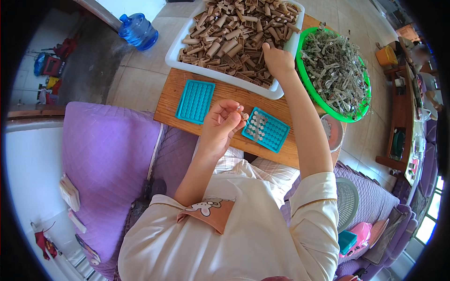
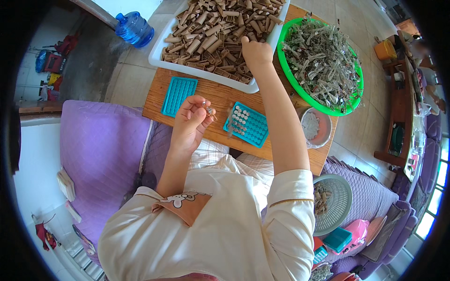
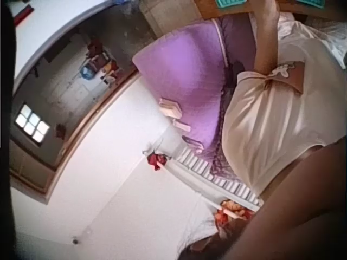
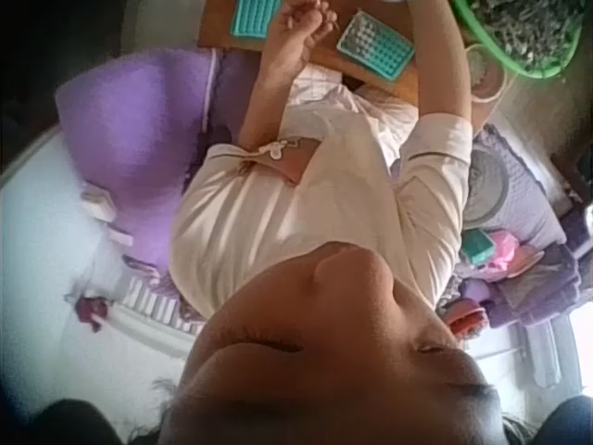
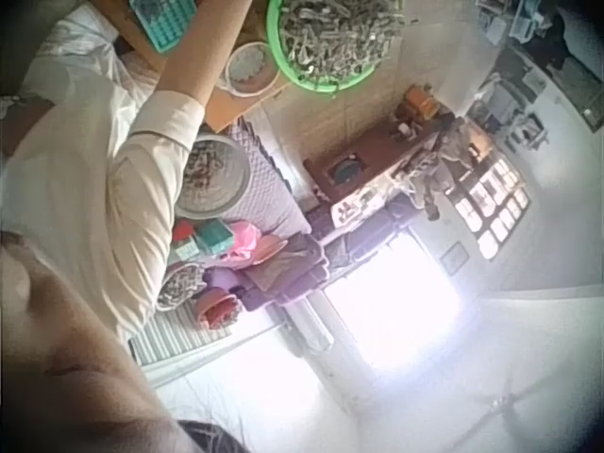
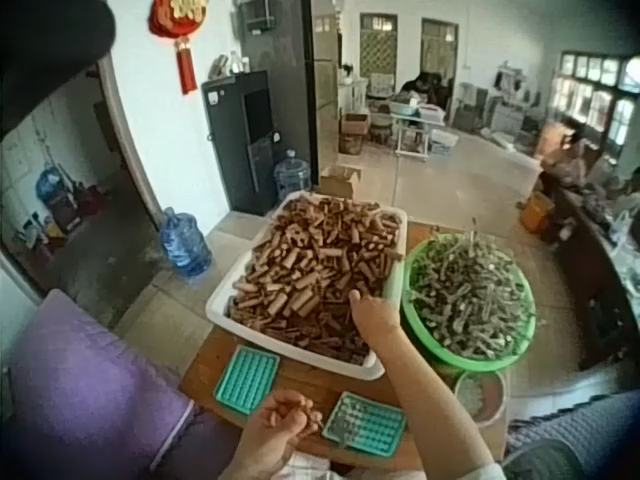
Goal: The person assembles small components by hand, inserting metal pins into plastic tubes and arranging the assembled components in a grid tray.
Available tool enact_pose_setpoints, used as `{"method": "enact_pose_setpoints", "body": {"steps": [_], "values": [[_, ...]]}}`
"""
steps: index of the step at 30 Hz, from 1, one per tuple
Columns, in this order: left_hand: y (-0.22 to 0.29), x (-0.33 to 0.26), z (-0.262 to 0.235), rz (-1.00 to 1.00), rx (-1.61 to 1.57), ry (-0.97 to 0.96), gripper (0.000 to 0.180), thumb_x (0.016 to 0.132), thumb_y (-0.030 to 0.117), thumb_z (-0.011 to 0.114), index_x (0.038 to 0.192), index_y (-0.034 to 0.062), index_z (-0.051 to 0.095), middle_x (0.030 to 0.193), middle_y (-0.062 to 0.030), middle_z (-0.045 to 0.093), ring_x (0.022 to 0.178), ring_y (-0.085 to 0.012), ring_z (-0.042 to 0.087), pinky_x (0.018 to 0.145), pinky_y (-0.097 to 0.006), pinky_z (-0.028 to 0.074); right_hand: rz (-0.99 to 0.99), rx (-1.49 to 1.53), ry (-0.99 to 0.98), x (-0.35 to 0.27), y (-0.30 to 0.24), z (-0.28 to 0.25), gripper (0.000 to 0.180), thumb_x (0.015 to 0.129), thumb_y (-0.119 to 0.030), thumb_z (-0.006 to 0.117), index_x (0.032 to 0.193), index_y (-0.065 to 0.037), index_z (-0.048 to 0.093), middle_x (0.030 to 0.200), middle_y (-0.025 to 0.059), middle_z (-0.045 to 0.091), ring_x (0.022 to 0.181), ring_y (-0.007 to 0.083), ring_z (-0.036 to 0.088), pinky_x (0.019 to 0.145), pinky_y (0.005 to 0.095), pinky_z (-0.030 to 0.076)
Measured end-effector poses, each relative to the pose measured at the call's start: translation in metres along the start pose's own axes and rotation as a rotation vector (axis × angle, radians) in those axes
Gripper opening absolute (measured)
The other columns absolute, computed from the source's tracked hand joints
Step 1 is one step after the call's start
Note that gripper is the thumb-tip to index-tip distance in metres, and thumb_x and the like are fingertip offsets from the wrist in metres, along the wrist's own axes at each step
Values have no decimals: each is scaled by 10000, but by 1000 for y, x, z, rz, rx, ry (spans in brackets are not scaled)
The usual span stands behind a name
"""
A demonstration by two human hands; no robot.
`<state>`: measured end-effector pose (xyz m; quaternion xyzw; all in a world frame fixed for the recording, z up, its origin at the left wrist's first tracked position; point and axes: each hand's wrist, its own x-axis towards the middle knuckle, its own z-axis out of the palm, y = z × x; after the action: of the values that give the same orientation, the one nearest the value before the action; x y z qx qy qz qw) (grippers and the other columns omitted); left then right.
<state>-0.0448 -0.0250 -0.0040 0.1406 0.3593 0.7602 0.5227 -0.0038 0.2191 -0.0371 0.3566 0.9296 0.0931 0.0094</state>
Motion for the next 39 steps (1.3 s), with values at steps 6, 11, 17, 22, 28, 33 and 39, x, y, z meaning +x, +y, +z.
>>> {"method": "enact_pose_setpoints", "body": {"steps": [6,11,17,22,28,33,39], "values": [[1,-3,1,4,-29,32,203,785,41,558,976,69,499,913,-28,529,819,-133,548,676,-214,471,-36,-15,127,-5,4,6,93,757,-103,501,846,-92,478,777,78,589,715,215,609,627,315,470],[-1,-5,-3,81,-40,-52,186,782,68,576,955,60,509,909,-33,526,785,-136,540,664,-228,457,-21,82,163,-30,15,-22,43,746,-114,525,771,-79,528,799,76,569,713,233,600,604,329,476],[-4,-5,3,189,90,-79,174,773,88,596,922,43,516,876,-43,526,749,-134,529,670,-245,450,271,1257,390,-86,-15,-63,158,777,-86,539,920,-21,556,720,60,587,599,126,555,546,247,444],[-7,-7,13,275,355,-118,128,764,26,594,871,13,525,880,-29,493,753,-77,519,672,-188,435,342,1796,201,-154,-71,-82,192,844,-105,484,977,25,531,731,26,566,635,61,515,559,188,414],[-12,-8,15,343,410,-135,112,770,-5,572,866,-3,515,890,-36,473,758,-78,515,665,-188,436,420,1872,193,-177,-75,-72,202,871,-98,434,1014,32,494,769,35,557,652,76,524,578,191,426],[-12,-11,24,307,319,-53,191,771,14,580,941,3,495,915,-64,524,786,-94,535,657,-210,465,430,1972,235,-182,-86,-70,200,878,-92,414,1012,41,479,812,60,558,636,83,536,596,223,474],[-18,-11,20,303,367,19,277,756,29,605,998,19,471,916,-79,566,805,-109,549,670,-223,481,470,1847,277,-188,-92,-69,187,876,-96,424,1003,22,495,731,24,539,571,49,472,495,192,408]]}}
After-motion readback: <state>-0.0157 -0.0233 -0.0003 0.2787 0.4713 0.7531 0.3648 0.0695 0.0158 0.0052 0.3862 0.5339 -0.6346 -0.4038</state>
